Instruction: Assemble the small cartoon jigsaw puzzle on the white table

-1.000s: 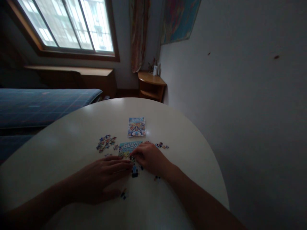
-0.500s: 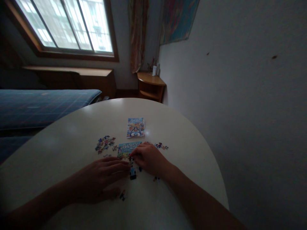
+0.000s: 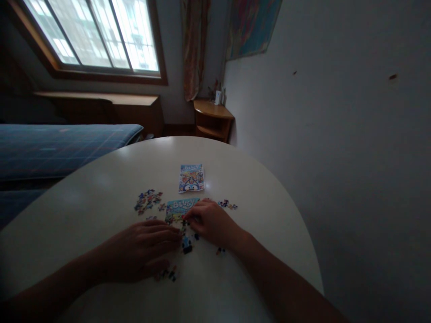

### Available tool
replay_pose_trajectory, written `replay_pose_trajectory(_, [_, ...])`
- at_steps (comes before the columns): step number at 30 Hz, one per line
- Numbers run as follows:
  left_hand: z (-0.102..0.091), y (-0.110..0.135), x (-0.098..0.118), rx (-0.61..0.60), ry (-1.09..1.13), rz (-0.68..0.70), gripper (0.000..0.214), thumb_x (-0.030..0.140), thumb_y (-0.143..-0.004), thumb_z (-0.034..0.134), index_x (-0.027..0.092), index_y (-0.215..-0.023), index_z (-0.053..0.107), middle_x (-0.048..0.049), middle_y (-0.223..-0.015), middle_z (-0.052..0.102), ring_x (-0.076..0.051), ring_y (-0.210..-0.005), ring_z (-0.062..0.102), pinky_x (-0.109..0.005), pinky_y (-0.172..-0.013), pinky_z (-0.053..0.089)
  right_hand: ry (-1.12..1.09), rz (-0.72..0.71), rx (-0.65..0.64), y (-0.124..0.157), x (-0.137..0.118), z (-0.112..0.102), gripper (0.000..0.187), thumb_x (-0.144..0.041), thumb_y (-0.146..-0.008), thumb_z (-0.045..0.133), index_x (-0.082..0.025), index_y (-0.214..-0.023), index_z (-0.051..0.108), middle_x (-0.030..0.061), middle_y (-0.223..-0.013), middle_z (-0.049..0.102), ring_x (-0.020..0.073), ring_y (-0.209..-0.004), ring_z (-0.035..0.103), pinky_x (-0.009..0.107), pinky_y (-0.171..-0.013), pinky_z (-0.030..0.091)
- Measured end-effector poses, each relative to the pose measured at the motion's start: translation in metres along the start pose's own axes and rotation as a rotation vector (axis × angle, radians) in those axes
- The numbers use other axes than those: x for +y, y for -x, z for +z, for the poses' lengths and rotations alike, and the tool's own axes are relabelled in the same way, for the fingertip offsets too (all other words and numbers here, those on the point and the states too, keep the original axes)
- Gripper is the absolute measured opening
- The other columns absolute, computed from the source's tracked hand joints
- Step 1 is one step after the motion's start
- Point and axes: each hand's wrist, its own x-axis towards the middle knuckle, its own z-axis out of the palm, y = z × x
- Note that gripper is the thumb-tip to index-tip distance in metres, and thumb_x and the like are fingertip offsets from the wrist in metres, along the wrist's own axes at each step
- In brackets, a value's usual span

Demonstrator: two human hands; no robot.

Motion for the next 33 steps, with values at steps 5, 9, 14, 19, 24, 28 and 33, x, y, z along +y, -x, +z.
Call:
replay_pose_trajectory(5, [0.002, 0.001, -0.002, -0.014, -0.004, -0.002, 0.024, 0.025, -0.096, 0.053, 0.015, -0.117, 0.058, -0.0085, -0.112, 0.071, -0.024, -0.101, 0.067, -0.039, -0.091, 0.054, -0.005, -0.02, -0.013, 0.0, 0.001, 0.0, 0.023, -0.006, -0.081, 0.063, -0.021, -0.092, 0.076, 0.0036, -0.087, 0.073, 0.017, -0.088, 0.063, 0.031, -0.087, 0.047])
replay_pose_trajectory(9, [0.001, 0.002, -0.002, -0.001, -0.009, 0.015, 0.023, 0.024, -0.096, 0.052, 0.015, -0.116, 0.058, -0.0086, -0.11, 0.071, -0.023, -0.1, 0.068, -0.038, -0.088, 0.055, 0.001, -0.023, -0.014, 0.0, 0.001, 0.0, 0.022, -0.007, -0.082, 0.063, -0.022, -0.092, 0.076, 0.0033, -0.087, 0.073, 0.0171, -0.088, 0.063, 0.031, -0.087, 0.048])
replay_pose_trajectory(14, [0.0, 0.002, -0.001, 0.015, 0.012, 0.013, 0.02, 0.023, -0.096, 0.052, 0.016, -0.114, 0.059, -0.0078, -0.107, 0.071, -0.021, -0.099, 0.068, -0.036, -0.09, 0.054, 0.004, -0.014, -0.009, 0.0, 0.002, 0.001, 0.021, -0.008, -0.082, 0.063, -0.02, -0.093, 0.076, 0.0046, -0.088, 0.072, 0.0178, -0.09, 0.063, 0.031, -0.086, 0.048])
replay_pose_trajectory(19, [0.001, 0.001, -0.002, 0.009, 0.027, 0.014, 0.02, 0.022, -0.097, 0.05, 0.016, -0.114, 0.058, -0.0075, -0.107, 0.071, -0.02, -0.099, 0.067, -0.034, -0.09, 0.053, -0.018, -0.021, -0.011, 0.001, 0.003, 0.001, 0.021, -0.009, -0.083, 0.064, -0.021, -0.096, 0.076, 0.0049, -0.09, 0.071, 0.0175, -0.091, 0.063, 0.03, -0.086, 0.048])
replay_pose_trajectory(24, [0.0, 0.003, -0.005, 0.033, -0.029, 0.006, 0.02, 0.022, -0.098, 0.049, 0.018, -0.114, 0.058, -0.0067, -0.108, 0.07, -0.02, -0.098, 0.066, -0.034, -0.087, 0.054, 0.013, -0.018, -0.01, 0.003, 0.002, -0.008, 0.015, -0.014, -0.084, 0.067, -0.022, -0.093, 0.075, 0.0049, -0.092, 0.071, 0.0178, -0.091, 0.062, 0.031, -0.085, 0.048])
replay_pose_trajectory(28, [-0.002, 0.004, -0.008, 0.035, -0.061, -0.03, 0.02, 0.019, -0.097, 0.048, 0.019, -0.113, 0.058, -0.0064, -0.108, 0.07, -0.02, -0.096, 0.066, -0.035, -0.087, 0.054, 0.059, -0.029, -0.031, 0.004, 0.003, -0.013, 0.01, -0.02, -0.081, 0.074, -0.022, -0.091, 0.075, 0.0047, -0.094, 0.07, 0.0193, -0.094, 0.062, 0.034, -0.087, 0.047])
replay_pose_trajectory(33, [0.0, 0.006, -0.013, 0.042, -0.083, -0.053, 0.024, 0.022, -0.098, 0.047, 0.019, -0.12, 0.058, -0.0078, -0.116, 0.068, -0.021, -0.101, 0.065, -0.037, -0.089, 0.054, 0.087, -0.027, -0.071, 0.005, 0.005, -0.016, 0.015, -0.023, -0.079, 0.076, -0.024, -0.094, 0.075, 0.0052, -0.098, 0.07, 0.0201, -0.097, 0.062, 0.035, -0.088, 0.047])
